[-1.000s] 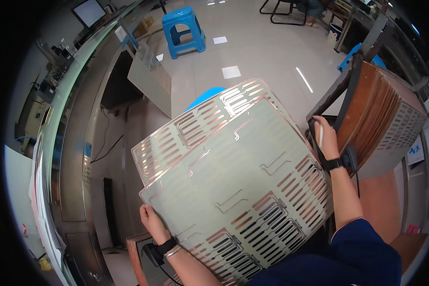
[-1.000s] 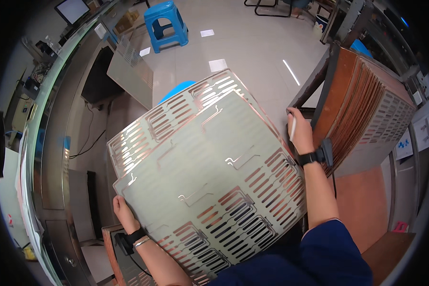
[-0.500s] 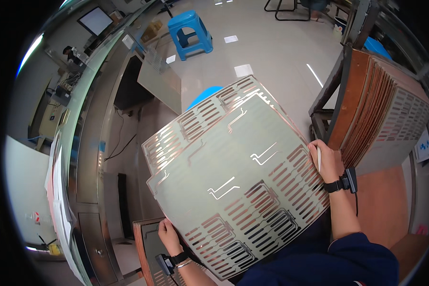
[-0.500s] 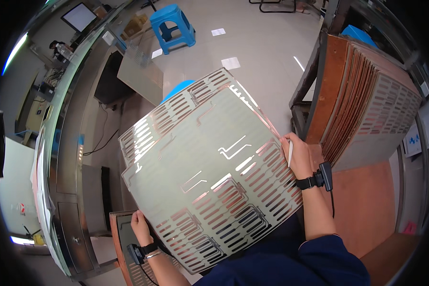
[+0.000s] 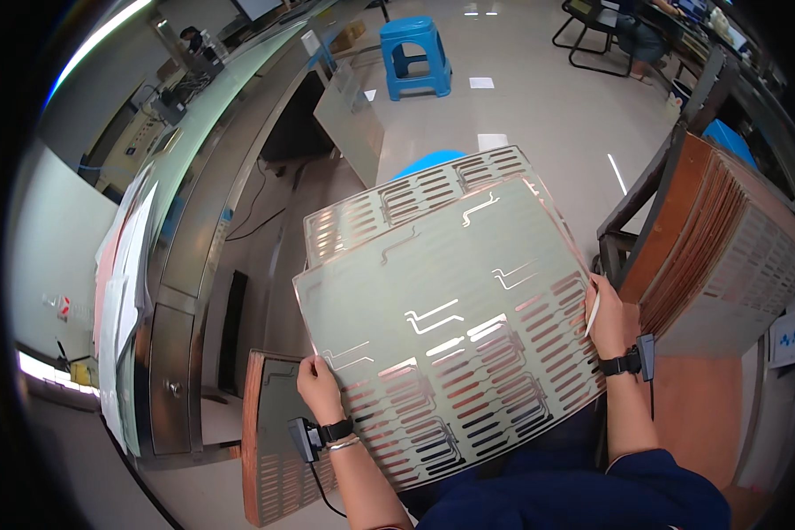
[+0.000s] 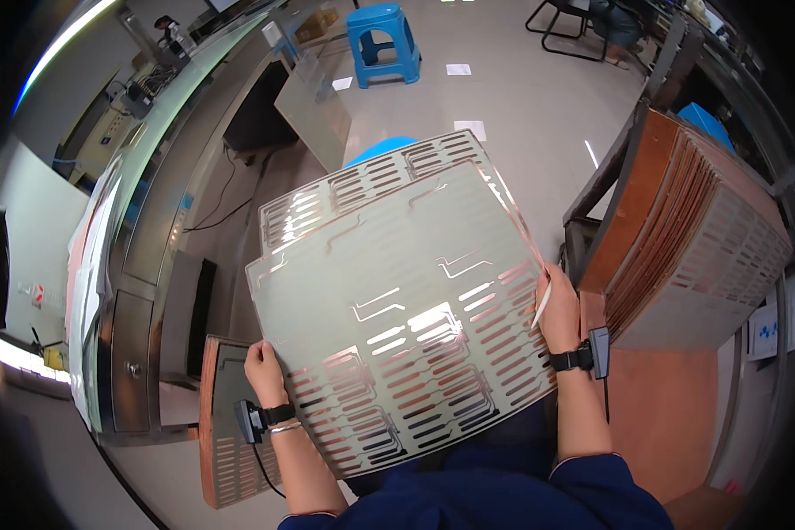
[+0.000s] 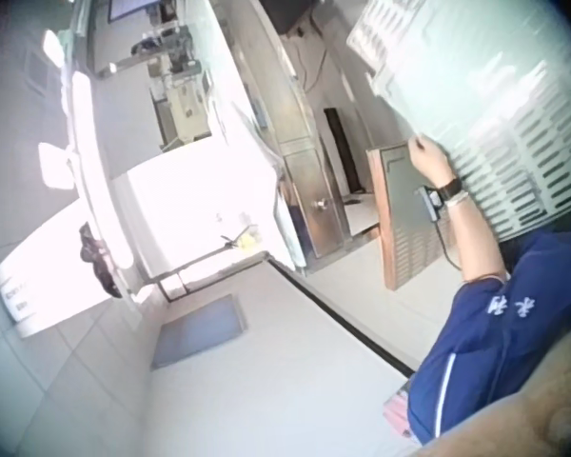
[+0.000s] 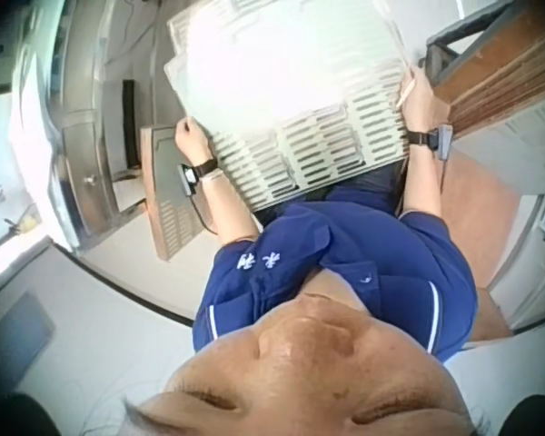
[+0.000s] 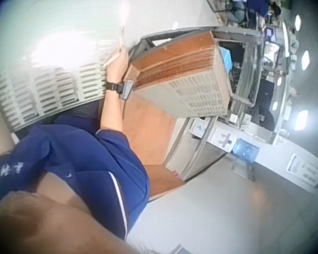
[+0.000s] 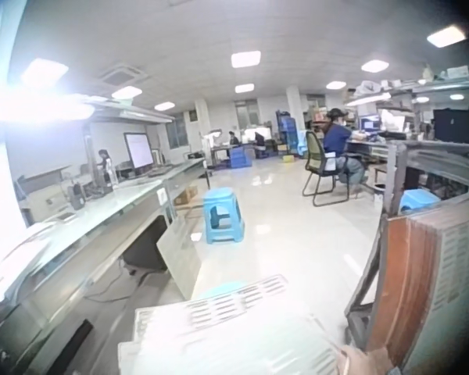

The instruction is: Marking specific points on metal plates using a stylus for fabrication.

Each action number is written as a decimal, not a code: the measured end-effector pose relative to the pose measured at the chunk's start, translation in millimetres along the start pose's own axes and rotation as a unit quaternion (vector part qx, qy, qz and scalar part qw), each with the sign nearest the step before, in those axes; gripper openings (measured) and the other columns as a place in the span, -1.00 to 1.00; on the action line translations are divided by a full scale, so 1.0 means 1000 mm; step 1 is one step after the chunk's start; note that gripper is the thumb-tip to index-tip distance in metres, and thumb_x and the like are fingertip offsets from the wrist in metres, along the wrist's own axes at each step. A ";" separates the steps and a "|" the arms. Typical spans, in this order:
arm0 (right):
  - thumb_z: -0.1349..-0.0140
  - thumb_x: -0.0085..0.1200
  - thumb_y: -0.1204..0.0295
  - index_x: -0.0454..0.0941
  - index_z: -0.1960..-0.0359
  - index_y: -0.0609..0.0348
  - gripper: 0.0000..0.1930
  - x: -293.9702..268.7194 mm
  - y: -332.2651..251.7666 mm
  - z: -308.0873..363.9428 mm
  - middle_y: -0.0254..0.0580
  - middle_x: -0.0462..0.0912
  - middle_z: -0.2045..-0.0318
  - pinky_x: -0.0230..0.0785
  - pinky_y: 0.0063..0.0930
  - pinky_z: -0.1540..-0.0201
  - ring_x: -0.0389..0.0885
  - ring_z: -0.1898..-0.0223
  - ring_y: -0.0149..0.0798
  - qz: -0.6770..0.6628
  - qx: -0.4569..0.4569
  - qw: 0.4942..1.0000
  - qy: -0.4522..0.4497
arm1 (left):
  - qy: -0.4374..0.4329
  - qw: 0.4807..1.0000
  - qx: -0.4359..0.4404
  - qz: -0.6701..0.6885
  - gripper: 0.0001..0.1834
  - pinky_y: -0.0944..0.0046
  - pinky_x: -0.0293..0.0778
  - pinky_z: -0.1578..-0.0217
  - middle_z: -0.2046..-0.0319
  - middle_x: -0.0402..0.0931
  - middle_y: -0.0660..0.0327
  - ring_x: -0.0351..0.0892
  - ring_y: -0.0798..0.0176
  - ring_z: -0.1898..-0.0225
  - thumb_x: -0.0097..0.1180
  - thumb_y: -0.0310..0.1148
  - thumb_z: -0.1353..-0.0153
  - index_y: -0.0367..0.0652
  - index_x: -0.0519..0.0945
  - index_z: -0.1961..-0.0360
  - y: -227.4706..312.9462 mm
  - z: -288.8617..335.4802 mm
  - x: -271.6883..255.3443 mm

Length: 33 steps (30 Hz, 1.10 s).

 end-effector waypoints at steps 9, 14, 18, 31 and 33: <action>-0.46 -0.16 0.42 0.40 -0.23 0.19 -0.65 0.010 0.019 -0.006 -0.04 0.61 0.16 0.53 -0.41 0.45 0.68 0.38 -0.22 -0.046 -0.031 0.998 0.027 | 0.086 0.979 -0.032 0.180 -0.72 0.30 0.40 0.21 0.38 0.53 0.24 0.40 0.38 0.32 -0.05 -0.32 -0.44 -0.36 0.55 0.26 0.035 0.022 -0.018; -0.42 -0.14 0.47 0.41 -0.22 0.21 -0.63 0.005 -0.044 0.012 0.05 0.58 0.00 0.35 -0.14 -0.09 0.55 0.01 0.02 0.147 -0.317 0.921 0.169 | 0.112 0.981 0.006 0.160 -0.69 0.30 0.36 0.28 0.43 0.48 0.25 0.32 0.37 0.38 -0.04 -0.29 -0.44 -0.36 0.50 0.32 0.017 0.020 -0.012; -0.34 -0.04 0.49 0.54 -0.06 0.24 -0.71 0.034 -0.079 0.027 0.02 0.62 0.11 0.40 -0.25 -0.02 0.58 0.08 0.00 -0.004 -0.328 0.944 0.044 | 0.115 0.988 -0.017 0.098 -0.67 0.25 0.36 0.32 0.48 0.46 0.15 0.32 0.30 0.43 -0.04 -0.26 -0.43 -0.37 0.49 0.34 0.011 0.020 -0.007; -0.16 0.22 0.45 0.54 0.30 0.22 -0.85 0.166 -0.124 0.050 -0.18 0.62 0.44 0.43 -0.48 0.37 0.59 0.46 -0.28 -0.134 -0.251 0.936 -0.206 | 0.098 0.995 -0.022 -0.015 -0.69 0.07 0.39 0.24 0.35 0.54 0.02 0.50 -0.03 0.32 -0.05 -0.26 -0.39 -0.34 0.52 0.31 -0.001 0.018 0.005; -0.17 0.23 0.44 0.54 0.32 0.21 -0.85 0.172 -0.125 0.048 -0.18 0.62 0.46 0.43 -0.48 0.38 0.59 0.47 -0.27 -0.124 -0.255 0.939 -0.197 | 0.096 0.995 -0.019 -0.008 -0.70 0.08 0.39 0.24 0.35 0.54 0.03 0.50 -0.02 0.32 -0.04 -0.27 -0.39 -0.33 0.53 0.31 0.002 0.019 0.003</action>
Point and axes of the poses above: each hand's wrist, its own z-axis away from the middle knuckle, its own x-axis out of the palm, y = z × x, the point moved 8 cm from there along -z, towards the middle knuckle
